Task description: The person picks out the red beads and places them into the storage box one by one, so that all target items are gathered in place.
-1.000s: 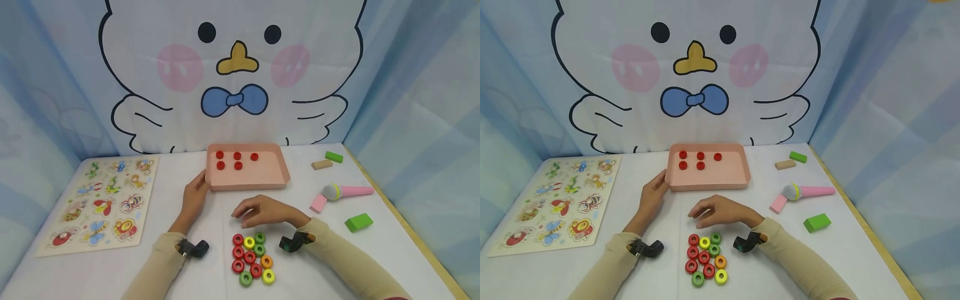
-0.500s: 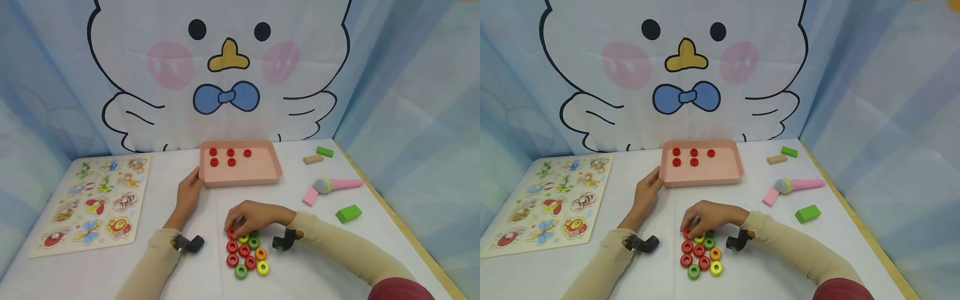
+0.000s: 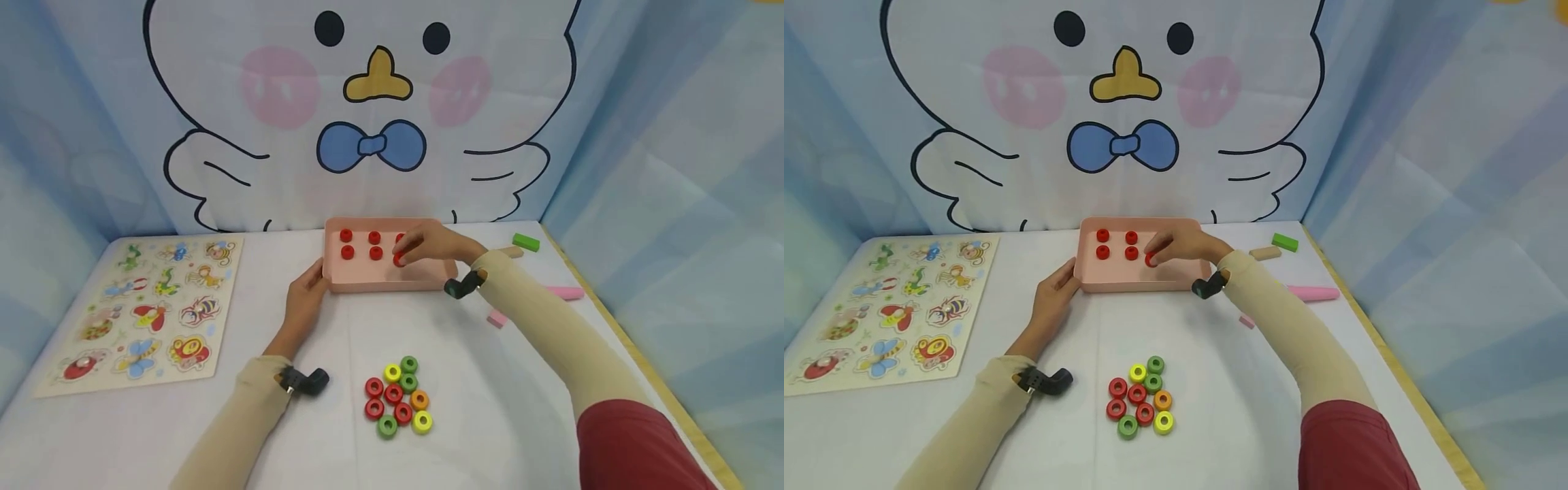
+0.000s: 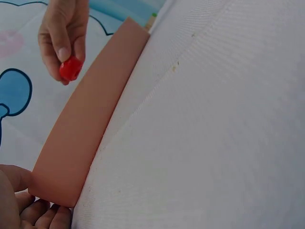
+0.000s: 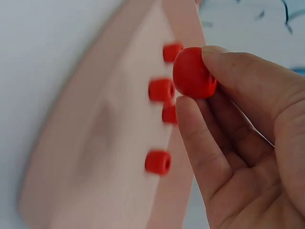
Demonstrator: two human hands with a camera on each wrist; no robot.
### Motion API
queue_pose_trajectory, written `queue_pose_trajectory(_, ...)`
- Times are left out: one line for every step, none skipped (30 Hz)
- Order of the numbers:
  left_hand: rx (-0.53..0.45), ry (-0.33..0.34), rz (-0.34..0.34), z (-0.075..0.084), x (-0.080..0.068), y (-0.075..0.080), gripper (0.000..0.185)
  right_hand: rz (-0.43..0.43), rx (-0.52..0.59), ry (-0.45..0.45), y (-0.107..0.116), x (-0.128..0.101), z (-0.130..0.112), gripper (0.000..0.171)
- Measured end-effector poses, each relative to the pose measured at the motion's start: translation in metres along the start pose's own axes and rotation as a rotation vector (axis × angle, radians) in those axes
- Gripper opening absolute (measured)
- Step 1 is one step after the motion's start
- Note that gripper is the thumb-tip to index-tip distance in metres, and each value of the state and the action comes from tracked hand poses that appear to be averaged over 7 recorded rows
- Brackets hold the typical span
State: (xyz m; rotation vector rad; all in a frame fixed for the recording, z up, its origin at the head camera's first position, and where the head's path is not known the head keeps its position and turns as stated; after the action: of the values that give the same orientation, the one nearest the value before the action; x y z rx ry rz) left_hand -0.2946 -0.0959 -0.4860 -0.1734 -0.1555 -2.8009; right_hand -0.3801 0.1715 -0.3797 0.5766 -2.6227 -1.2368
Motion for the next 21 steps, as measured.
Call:
queue_pose_trajectory(0.005, 0.001, -0.004, 0.0, 0.001, 0.0, 0.051, 0.012, 0.001, -0.034, 0.004, 0.005, 0.005, 0.033)
queue_pose_trajectory(0.009, 0.005, -0.008, 0.0, 0.002, -0.001, 0.051, 0.02, 0.004, -0.062, 0.008, 0.01, 0.01, 0.032)
queue_pose_trajectory(0.015, 0.005, -0.011, 0.0, 0.003, -0.001, 0.052, 0.025, -0.002, -0.087, 0.011, 0.014, 0.014, 0.032)
queue_pose_trajectory(0.015, 0.001, -0.01, 0.0, 0.003, -0.002, 0.051, 0.028, -0.012, -0.111, 0.014, 0.018, 0.018, 0.031)
queue_pose_trajectory(0.018, -0.006, -0.008, 0.0, 0.004, -0.002, 0.051, 0.03, -0.021, -0.13, 0.016, 0.021, 0.021, 0.03)
queue_pose_trajectory(0.022, -0.013, -0.006, 0.001, 0.005, -0.002, 0.051, 0.03, -0.028, -0.144, 0.018, 0.025, 0.023, 0.029)
queue_pose_trajectory(0.019, -0.021, -0.004, 0.002, 0.005, -0.002, 0.051, 0.029, -0.036, -0.156, 0.02, 0.028, 0.024, 0.028)
queue_pose_trajectory(0.025, -0.029, -0.002, 0.002, 0.006, -0.001, 0.051, 0.028, -0.045, -0.168, 0.021, 0.032, 0.026, 0.027)
queue_pose_trajectory(0.029, -0.034, 0.0, 0.003, 0.007, -0.001, 0.051, 0.026, -0.054, -0.183, 0.022, 0.036, 0.027, 0.027)
queue_pose_trajectory(0.029, -0.039, 0.001, 0.004, 0.007, -0.001, 0.051, 0.024, -0.062, -0.201, 0.022, 0.04, 0.028, 0.026)
queue_pose_trajectory(0.032, -0.041, 0.0, 0.005, 0.008, 0.0, 0.051, 0.022, -0.069, -0.218, 0.022, 0.043, 0.028, 0.026)
queue_pose_trajectory(0.031, -0.039, -0.002, 0.005, 0.009, 0.0, 0.051, 0.021, -0.078, -0.231, 0.022, 0.046, 0.029, 0.026)
queue_pose_trajectory(0.032, -0.038, -0.002, 0.004, 0.009, 0.001, 0.051, 0.02, -0.085, -0.249, 0.022, 0.049, 0.029, 0.025)
queue_pose_trajectory(0.031, -0.036, -0.004, 0.004, 0.009, 0.001, 0.051, 0.018, -0.087, -0.264, 0.021, 0.051, 0.03, 0.024)
queue_pose_trajectory(0.025, -0.032, -0.005, 0.004, 0.009, 0.001, 0.051, 0.016, -0.086, -0.278, 0.02, 0.052, 0.03, 0.024)
queue_pose_trajectory(0.016, -0.03, -0.006, 0.003, 0.009, 0.002, 0.051, 0.014, -0.083, -0.29, 0.018, 0.054, 0.03, 0.023)
queue_pose_trajectory(0.011, -0.025, -0.008, 0.002, 0.009, 0.002, 0.051, 0.013, -0.076, -0.302, 0.017, 0.054, 0.03, 0.023)
queue_pose_trajectory(0.006, -0.021, -0.009, 0.001, 0.009, 0.002, 0.051, 0.012, -0.066, -0.319, 0.015, 0.055, 0.031, 0.023)
queue_pose_trajectory(0.001, -0.016, -0.009, 0.0, 0.009, 0.002, 0.051, 0.008, -0.051, -0.339, 0.013, 0.056, 0.032, 0.024)
queue_pose_trajectory(-0.007, -0.008, -0.011, -0.001, 0.009, 0.002, 0.051, 0.005, -0.036, -0.355, 0.01, 0.057, 0.033, 0.025)
queue_pose_trajectory(-0.012, -0.001, -0.011, -0.002, 0.008, 0.003, 0.051, 0.003, -0.022, -0.371, 0.008, 0.057, 0.034, 0.025)
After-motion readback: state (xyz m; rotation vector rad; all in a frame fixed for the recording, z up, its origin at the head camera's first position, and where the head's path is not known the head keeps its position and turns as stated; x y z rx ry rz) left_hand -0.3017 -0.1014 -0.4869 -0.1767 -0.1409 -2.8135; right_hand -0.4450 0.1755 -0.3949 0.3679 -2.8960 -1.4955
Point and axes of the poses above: each hand's wrist, its own x-axis towards the middle knuckle, its own y-axis out of the back of the hand, z = x × y, the point moved 1 cm from there along x, towards the middle knuckle, and after that the axes turned 14 degrees about z, right-handed, at the moved point
